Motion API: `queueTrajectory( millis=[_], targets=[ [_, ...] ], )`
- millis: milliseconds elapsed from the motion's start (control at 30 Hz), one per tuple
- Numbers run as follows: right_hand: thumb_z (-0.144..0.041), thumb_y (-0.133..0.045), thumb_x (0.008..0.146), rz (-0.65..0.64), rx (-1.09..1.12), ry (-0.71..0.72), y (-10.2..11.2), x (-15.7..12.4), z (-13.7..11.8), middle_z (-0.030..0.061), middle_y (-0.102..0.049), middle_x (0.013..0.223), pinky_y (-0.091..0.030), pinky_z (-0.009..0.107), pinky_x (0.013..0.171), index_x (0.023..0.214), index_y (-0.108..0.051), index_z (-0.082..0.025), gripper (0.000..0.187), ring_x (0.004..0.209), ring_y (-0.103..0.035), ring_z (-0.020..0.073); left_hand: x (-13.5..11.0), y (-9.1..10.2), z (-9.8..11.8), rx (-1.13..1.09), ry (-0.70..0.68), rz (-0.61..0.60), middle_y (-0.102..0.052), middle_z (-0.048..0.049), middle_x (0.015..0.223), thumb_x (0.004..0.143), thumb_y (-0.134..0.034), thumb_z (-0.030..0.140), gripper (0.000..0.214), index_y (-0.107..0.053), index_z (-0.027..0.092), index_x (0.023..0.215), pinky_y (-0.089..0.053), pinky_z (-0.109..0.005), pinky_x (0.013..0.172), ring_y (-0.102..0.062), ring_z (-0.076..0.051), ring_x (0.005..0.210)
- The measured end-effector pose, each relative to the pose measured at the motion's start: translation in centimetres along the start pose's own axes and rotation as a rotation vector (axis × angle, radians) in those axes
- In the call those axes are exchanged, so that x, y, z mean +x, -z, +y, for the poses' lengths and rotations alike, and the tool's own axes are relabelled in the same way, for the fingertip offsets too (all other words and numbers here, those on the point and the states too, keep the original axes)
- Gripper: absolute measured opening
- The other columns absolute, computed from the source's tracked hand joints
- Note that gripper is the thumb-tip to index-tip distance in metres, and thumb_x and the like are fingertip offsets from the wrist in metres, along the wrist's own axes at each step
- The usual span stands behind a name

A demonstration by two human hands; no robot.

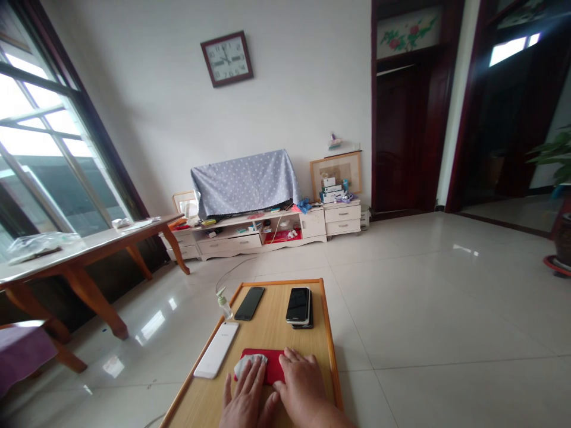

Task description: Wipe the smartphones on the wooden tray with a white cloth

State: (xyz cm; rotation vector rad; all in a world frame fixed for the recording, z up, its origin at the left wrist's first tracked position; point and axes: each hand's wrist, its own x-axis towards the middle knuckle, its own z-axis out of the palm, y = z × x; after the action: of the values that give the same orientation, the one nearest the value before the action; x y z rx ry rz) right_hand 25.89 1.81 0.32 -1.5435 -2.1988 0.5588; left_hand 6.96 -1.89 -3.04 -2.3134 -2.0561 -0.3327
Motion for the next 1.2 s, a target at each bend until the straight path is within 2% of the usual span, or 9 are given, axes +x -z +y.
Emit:
queueTrajectory(
  millis=[67, 133, 333, 433, 700, 767, 967, 1033, 1200],
  targets=[
    [-0.031, -0.059, 0.082, 0.005, 0.001, 0.004, 0.0, -0.1, -0.1, 0.006, -0.055, 0.147, -0.031, 0.041, 0.115, 0.136, -0.062, -0.026, 0.054, 0.136, -0.05, 0.0255, 0.0, 0.4, -0.1, -0.026, -0.105, -0.017, -0.047, -0.0017, 0.153, 0.093, -0.044, 0.065, 0.061, -0.042, 0.038, 0.148, -0.024, -0.06, 0.121, -0.043, -0.032, 0.143],
    [-0.03, -0.059, 0.082, 0.013, 0.002, 0.001, 0.1, -0.1, -0.2, 0.0064, -0.056, 0.147, -0.032, 0.041, 0.114, 0.135, -0.062, -0.026, 0.054, 0.135, -0.051, 0.0256, 0.1, 0.8, 0.0, -0.037, -0.094, -0.036, -0.047, -0.0013, 0.153, 0.094, -0.043, 0.065, 0.06, -0.042, 0.039, 0.148, -0.022, -0.061, 0.121, -0.042, -0.031, 0.144],
    [-0.031, -0.06, 0.082, 0.018, 0.005, 0.024, 0.9, -0.3, -0.7, 0.0072, -0.057, 0.145, -0.032, 0.041, 0.113, 0.132, -0.064, -0.025, 0.051, 0.134, -0.052, 0.0265, 1.3, 2.0, 1.0, 0.019, 0.321, -0.059, -0.032, -0.0099, 0.161, 0.095, -0.036, 0.057, 0.068, -0.039, 0.02, 0.152, -0.015, -0.068, 0.12, -0.023, -0.035, 0.152],
    [-0.03, -0.058, 0.082, 0.017, 0.005, 0.027, 1.0, -0.3, -0.7, 0.0074, -0.056, 0.146, -0.032, 0.041, 0.113, 0.132, -0.064, -0.025, 0.051, 0.134, -0.052, 0.0265, 2.0, 2.5, 1.4, 0.017, 0.386, -0.113, -0.027, -0.0118, 0.163, 0.096, -0.033, 0.059, 0.071, -0.036, 0.016, 0.153, -0.014, -0.067, 0.12, -0.019, -0.033, 0.153],
    [-0.022, -0.054, 0.081, 0.02, 0.02, 0.015, 0.2, -0.2, 0.2, 0.0066, -0.056, 0.146, -0.031, 0.041, 0.113, 0.132, -0.064, -0.027, 0.052, 0.134, -0.052, 0.0244, 1.5, 1.9, 1.3, -0.121, -0.142, -0.141, -0.043, -0.0026, 0.156, 0.097, -0.037, 0.063, 0.059, -0.041, 0.036, 0.15, -0.018, -0.062, 0.123, -0.04, -0.029, 0.145],
    [-0.025, -0.056, 0.082, 0.024, 0.027, 0.015, 0.3, -0.3, 0.2, 0.007, -0.057, 0.146, -0.031, 0.042, 0.113, 0.131, -0.064, -0.026, 0.05, 0.134, -0.052, 0.0252, 1.7, 2.0, 1.0, -0.103, -0.1, -0.119, -0.042, -0.0041, 0.156, 0.098, -0.037, 0.061, 0.059, -0.042, 0.033, 0.149, -0.016, -0.064, 0.123, -0.039, -0.03, 0.145],
    [-0.03, -0.061, 0.082, 0.037, 0.03, 0.033, 0.8, -0.4, -0.3, 0.0084, -0.059, 0.143, -0.033, 0.044, 0.111, 0.127, -0.066, -0.026, 0.046, 0.131, -0.054, 0.0276, 3.0, 2.6, 1.5, 0.002, 0.238, -0.112, -0.033, -0.0093, 0.161, 0.098, -0.034, 0.055, 0.062, -0.041, 0.023, 0.151, -0.009, -0.071, 0.119, -0.028, -0.032, 0.151],
    [-0.026, -0.058, 0.083, 0.04, 0.025, 0.035, 0.7, -0.3, -0.2, 0.0083, -0.06, 0.142, -0.034, 0.043, 0.111, 0.127, -0.067, -0.026, 0.044, 0.131, -0.054, 0.0271, 2.9, 2.5, 2.2, -0.033, 0.195, -0.122, -0.034, -0.0097, 0.16, 0.098, -0.035, 0.058, 0.063, -0.042, 0.024, 0.15, -0.013, -0.069, 0.12, -0.029, -0.032, 0.151],
    [-0.021, -0.042, 0.093, 0.058, 0.053, 0.029, 0.1, -0.1, 0.6, 0.006, -0.06, 0.142, -0.033, 0.038, 0.112, 0.131, -0.065, -0.028, 0.044, 0.131, -0.054, 0.0221, 2.3, 2.1, 2.8, -0.21, -0.18, -0.118, -0.049, -0.0032, 0.152, 0.101, -0.035, 0.054, 0.051, -0.044, 0.037, 0.148, -0.027, -0.058, 0.121, -0.043, -0.026, 0.143]
  ],
)
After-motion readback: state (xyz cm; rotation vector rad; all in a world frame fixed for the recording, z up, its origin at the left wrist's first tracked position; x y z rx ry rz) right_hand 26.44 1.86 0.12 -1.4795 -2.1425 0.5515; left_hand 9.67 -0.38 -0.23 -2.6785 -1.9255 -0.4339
